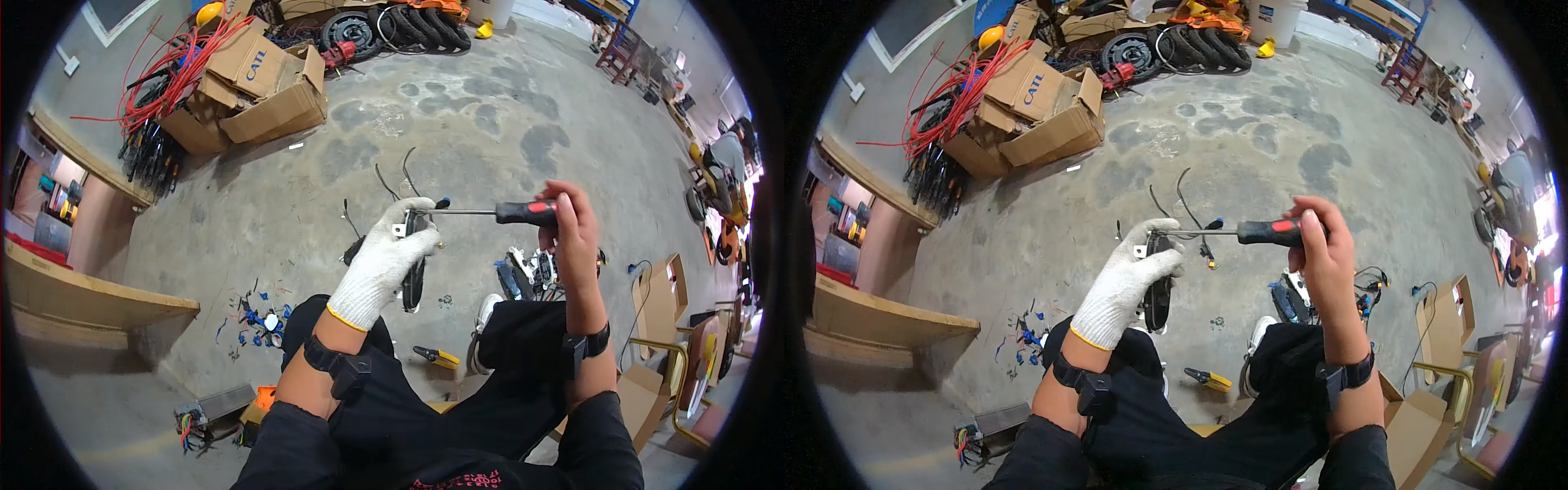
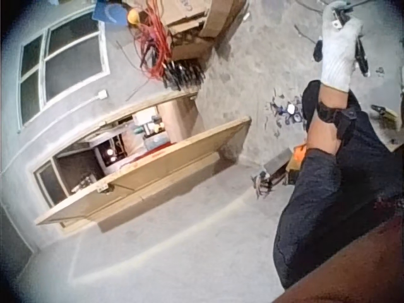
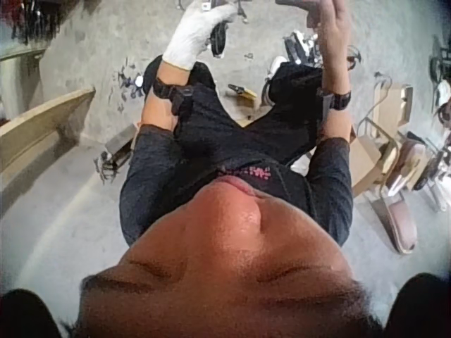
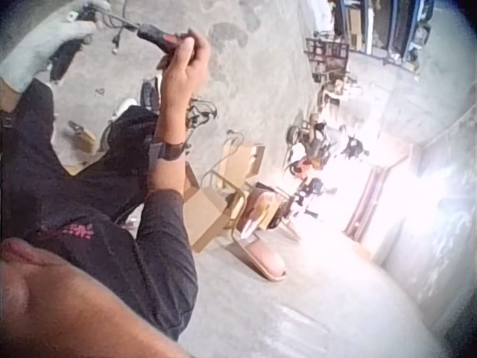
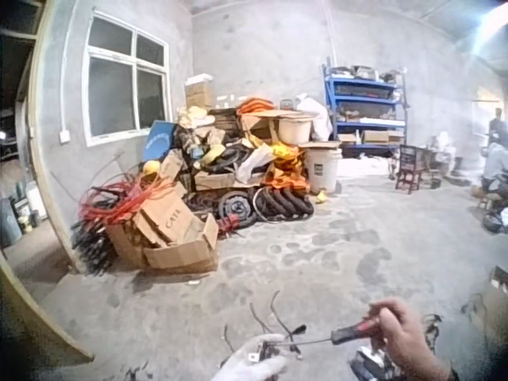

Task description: The recorder uses a screwdriver to remove screws from a motorcycle light housing component.

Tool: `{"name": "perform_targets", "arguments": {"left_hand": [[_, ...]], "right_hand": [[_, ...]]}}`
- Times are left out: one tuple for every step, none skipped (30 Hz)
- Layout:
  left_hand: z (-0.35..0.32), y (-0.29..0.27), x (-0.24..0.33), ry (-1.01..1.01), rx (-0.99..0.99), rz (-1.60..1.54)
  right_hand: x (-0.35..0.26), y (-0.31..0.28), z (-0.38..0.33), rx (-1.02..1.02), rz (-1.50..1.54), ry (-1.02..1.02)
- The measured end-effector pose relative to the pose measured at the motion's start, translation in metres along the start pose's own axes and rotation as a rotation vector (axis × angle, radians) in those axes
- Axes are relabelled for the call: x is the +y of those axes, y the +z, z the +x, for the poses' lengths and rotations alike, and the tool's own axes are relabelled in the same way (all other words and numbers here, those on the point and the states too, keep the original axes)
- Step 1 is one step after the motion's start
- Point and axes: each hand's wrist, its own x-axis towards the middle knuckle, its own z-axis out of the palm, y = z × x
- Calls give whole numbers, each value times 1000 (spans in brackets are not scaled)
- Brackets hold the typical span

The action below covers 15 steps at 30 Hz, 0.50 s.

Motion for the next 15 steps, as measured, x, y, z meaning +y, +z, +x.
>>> {"name": "perform_targets", "arguments": {"left_hand": [[0,-2,1,2,1,-25],[-2,-3,5,3,1,1],[-1,-2,4,2,-5,2],[-1,-1,3,9,-3,5],[-1,0,1,16,7,6],[0,1,0,13,12,4],[0,3,1,14,-6,6],[0,3,3,17,-23,10],[0,2,2,15,-17,11],[1,1,1,19,-7,-4],[3,1,-1,21,-11,-20],[4,1,-1,17,-21,-20],[5,1,-1,9,-18,-26],[4,0,1,3,-10,-29],[3,0,3,0,-15,-26]], "right_hand": [[2,-1,5,7,1,-1],[6,-2,10,5,-54,71],[7,-2,12,3,-109,143],[5,-2,9,28,-93,83],[3,3,5,24,-93,86],[2,8,0,75,-75,-168],[1,11,-3,125,-55,-422],[-1,8,-5,80,-73,-485],[0,7,-4,76,-69,-482],[0,5,-1,48,-52,-300],[1,1,1,32,-44,-118],[0,-4,7,10,-75,106],[1,-5,10,20,-79,109],[3,-5,12,3,-84,145],[4,-3,12,-13,-91,181]]}}
